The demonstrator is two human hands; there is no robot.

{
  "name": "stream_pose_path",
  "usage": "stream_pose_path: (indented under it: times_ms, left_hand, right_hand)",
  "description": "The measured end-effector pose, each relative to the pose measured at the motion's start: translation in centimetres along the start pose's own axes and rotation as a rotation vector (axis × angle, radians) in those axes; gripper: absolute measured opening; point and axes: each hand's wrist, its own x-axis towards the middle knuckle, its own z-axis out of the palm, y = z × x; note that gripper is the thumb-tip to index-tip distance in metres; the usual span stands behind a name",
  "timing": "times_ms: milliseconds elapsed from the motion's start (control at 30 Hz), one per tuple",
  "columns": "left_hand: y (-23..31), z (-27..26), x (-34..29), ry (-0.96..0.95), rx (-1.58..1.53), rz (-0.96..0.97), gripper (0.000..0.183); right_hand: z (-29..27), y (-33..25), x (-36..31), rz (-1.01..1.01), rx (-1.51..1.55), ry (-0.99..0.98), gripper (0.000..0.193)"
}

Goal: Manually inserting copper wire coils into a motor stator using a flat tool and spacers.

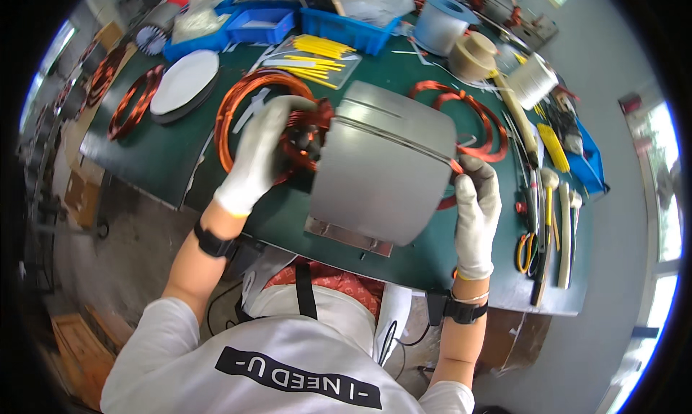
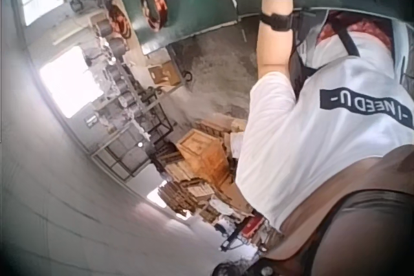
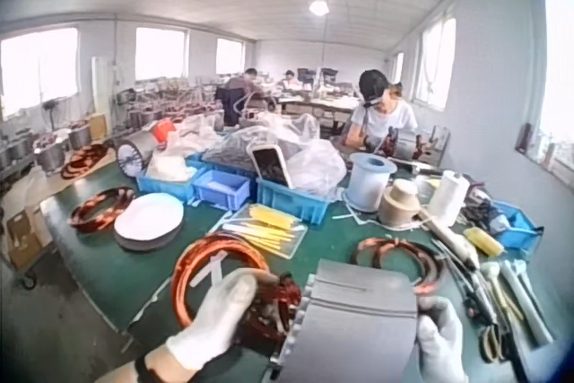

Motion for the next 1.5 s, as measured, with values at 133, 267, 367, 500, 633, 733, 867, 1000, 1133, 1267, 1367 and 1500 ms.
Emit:
stream_pose_path:
  times_ms: [133, 267, 367, 500, 633, 733, 867, 1000, 1133, 1267, 1367, 1500]
  left_hand:
    - [-1.3, -1.6, -3.0, 0.052, 0.743, 0.322, 0.036]
    - [-1.5, -0.5, -2.3, 0.067, 0.762, 0.293, 0.030]
    - [-2.5, -0.7, -1.8, 0.080, 0.784, 0.305, 0.025]
    - [-3.3, -0.4, -1.7, 0.088, 0.717, 0.183, 0.026]
    - [-2.6, -1.3, -2.4, 0.106, 0.322, 0.066, 0.042]
    - [-2.5, -0.6, -1.0, 0.263, -0.179, -0.131, 0.050]
    - [-1.3, 2.4, 2.7, -0.028, -0.024, -0.185, 0.066]
    - [-3.4, 0.4, 4.2, -0.246, -0.023, -0.241, 0.061]
    - [-2.5, 2.5, 4.2, -0.152, -0.347, -0.511, 0.051]
    - [-6.1, 2.7, 5.8, -0.165, -0.678, -0.525, 0.043]
    - [-8.0, 2.8, 6.0, -0.427, -0.998, -0.253, 0.036]
    - [-3.6, 4.6, 5.5, -0.161, -0.517, -0.331, 0.038]
  right_hand:
    - [-0.9, -0.7, -2.9, -0.198, -0.724, 0.249, 0.028]
    - [1.6, 0.0, -2.9, -0.236, -1.217, 0.160, 0.018]
    - [1.3, 0.8, -2.6, -0.361, -1.109, 0.216, 0.015]
    - [0.7, 1.2, -2.4, -0.314, -0.971, 0.192, 0.013]
    - [-0.3, -1.2, -2.6, -0.294, -0.948, 0.162, 0.015]
    - [0.2, -1.6, -1.7, -0.225, -0.680, 0.280, 0.025]
    - [1.8, 1.3, 3.0, -0.106, -0.213, 0.097, 0.050]
    - [2.4, 0.0, 4.5, 0.260, 0.145, -0.109, 0.057]
    - [1.6, 1.6, 5.8, 0.169, 0.074, -0.212, 0.059]
    - [3.5, 4.1, 7.5, 0.060, 0.011, -0.072, 0.060]
    - [4.6, 4.2, 7.6, 0.069, -0.031, -0.003, 0.055]
    - [3.7, 4.3, 7.6, -0.029, -0.076, 0.019, 0.059]
